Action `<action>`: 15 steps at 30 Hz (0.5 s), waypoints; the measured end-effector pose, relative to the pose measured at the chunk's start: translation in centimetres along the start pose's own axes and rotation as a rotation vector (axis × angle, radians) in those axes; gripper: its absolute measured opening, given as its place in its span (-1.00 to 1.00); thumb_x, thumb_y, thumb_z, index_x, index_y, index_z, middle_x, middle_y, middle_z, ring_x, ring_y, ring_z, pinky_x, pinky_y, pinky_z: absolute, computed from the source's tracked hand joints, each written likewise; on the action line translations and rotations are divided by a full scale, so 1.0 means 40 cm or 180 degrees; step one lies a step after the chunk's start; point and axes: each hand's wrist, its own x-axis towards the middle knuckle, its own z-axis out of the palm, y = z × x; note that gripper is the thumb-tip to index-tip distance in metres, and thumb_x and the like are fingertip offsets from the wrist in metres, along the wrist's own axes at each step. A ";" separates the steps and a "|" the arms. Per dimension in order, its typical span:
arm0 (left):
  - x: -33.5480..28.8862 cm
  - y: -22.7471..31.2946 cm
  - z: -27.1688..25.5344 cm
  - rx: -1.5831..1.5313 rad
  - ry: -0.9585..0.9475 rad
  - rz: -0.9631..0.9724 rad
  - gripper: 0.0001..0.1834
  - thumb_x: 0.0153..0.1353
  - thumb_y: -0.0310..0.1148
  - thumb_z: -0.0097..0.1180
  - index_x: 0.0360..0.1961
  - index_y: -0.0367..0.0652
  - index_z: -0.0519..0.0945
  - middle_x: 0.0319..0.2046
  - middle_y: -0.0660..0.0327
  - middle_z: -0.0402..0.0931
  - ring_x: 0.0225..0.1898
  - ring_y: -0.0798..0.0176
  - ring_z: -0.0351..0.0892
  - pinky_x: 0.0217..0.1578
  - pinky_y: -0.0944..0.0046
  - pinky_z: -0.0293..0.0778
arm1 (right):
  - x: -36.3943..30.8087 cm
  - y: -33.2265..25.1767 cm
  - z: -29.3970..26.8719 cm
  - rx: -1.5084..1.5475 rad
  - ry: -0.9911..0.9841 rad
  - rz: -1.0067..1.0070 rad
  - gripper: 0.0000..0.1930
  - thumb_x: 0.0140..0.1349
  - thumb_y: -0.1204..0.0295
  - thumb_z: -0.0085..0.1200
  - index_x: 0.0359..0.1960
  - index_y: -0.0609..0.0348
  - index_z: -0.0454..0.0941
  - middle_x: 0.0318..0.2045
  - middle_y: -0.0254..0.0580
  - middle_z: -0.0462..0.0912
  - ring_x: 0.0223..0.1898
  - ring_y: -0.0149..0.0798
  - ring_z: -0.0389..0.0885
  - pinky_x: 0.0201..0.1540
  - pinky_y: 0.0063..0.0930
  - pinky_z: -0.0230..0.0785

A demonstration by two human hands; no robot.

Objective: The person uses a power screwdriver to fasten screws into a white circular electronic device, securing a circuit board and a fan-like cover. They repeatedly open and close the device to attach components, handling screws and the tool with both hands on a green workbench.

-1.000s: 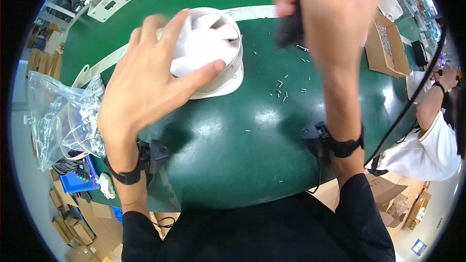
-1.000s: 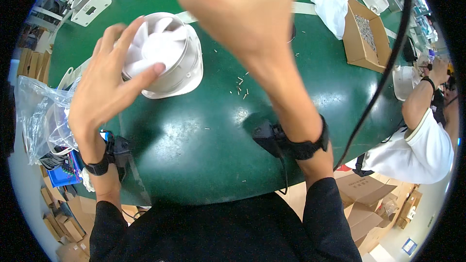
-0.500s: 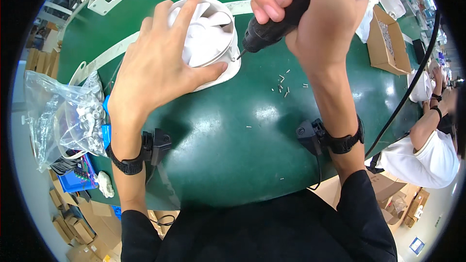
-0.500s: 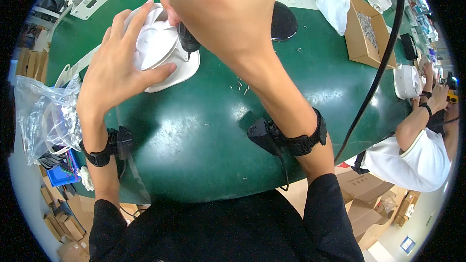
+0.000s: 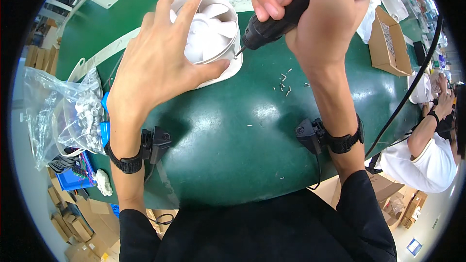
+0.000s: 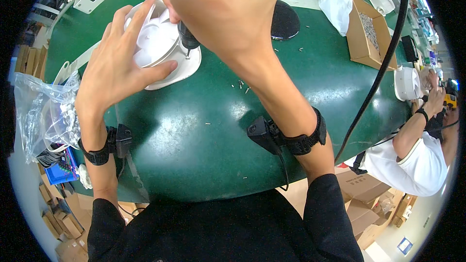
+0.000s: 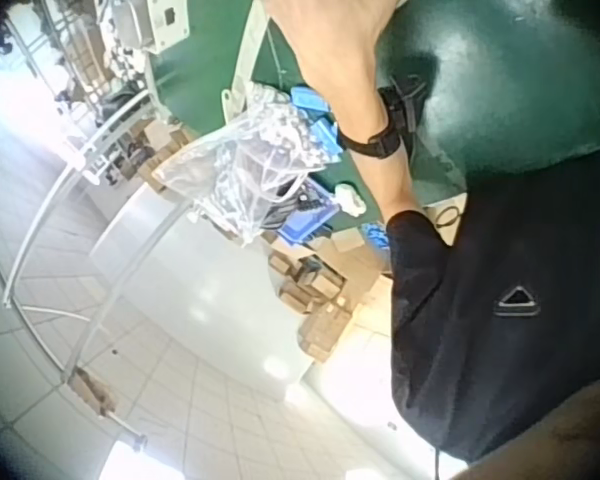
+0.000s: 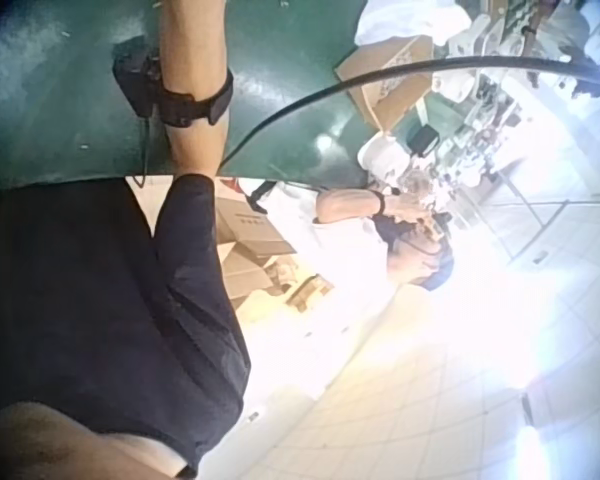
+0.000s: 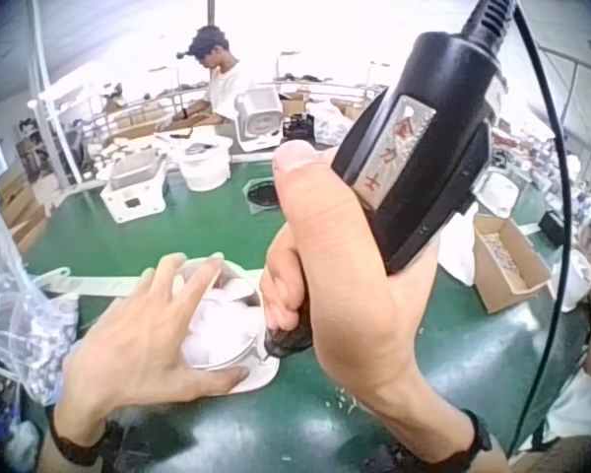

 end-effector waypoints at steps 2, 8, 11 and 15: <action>-0.003 -0.004 0.003 -0.0002 0.0039 0.0016 0.07 -0.06 -0.04 0.51 0.48 -0.06 0.29 0.31 -0.11 0.33 0.27 -0.24 0.44 0.21 -0.05 0.46 | -0.008 0.007 0.002 -0.0135 -0.0125 -0.0077 -0.74 0.39 0.41 0.21 -0.48 0.19 0.51 -0.76 -0.39 0.42 -0.81 -0.48 0.31 -0.73 -0.51 0.21; 0.011 -0.016 0.014 0.0059 0.0141 0.0288 0.06 -0.08 0.05 0.51 0.43 -0.14 0.35 0.24 -0.18 0.37 0.12 -0.28 0.51 0.09 -0.10 0.54 | 0.012 0.083 0.020 -0.0158 -0.0124 -0.0323 -0.85 0.29 0.51 0.30 -0.40 0.26 0.59 -0.58 -0.38 0.61 -0.59 -0.55 0.54 -0.52 -0.60 0.38; 0.005 -0.035 0.018 0.0010 0.0076 0.0337 0.10 -0.09 0.11 0.51 0.44 -0.14 0.34 0.21 -0.20 0.37 0.04 -0.30 0.54 0.04 -0.13 0.58 | 0.025 0.106 0.037 -0.0211 -0.0736 -0.1041 -0.92 0.24 0.58 0.31 -0.32 0.32 0.64 -0.43 -0.33 0.72 -0.44 -0.56 0.63 -0.38 -0.62 0.45; 0.006 -0.031 0.020 0.0101 0.0124 0.0310 0.09 -0.10 0.10 0.52 0.44 -0.14 0.34 0.21 -0.20 0.36 0.05 -0.31 0.54 0.05 -0.14 0.57 | 0.027 0.104 0.023 -0.0020 -0.0684 -0.0871 -0.90 0.25 0.57 0.32 -0.31 0.29 0.62 -0.45 -0.38 0.68 -0.43 -0.58 0.59 -0.39 -0.61 0.40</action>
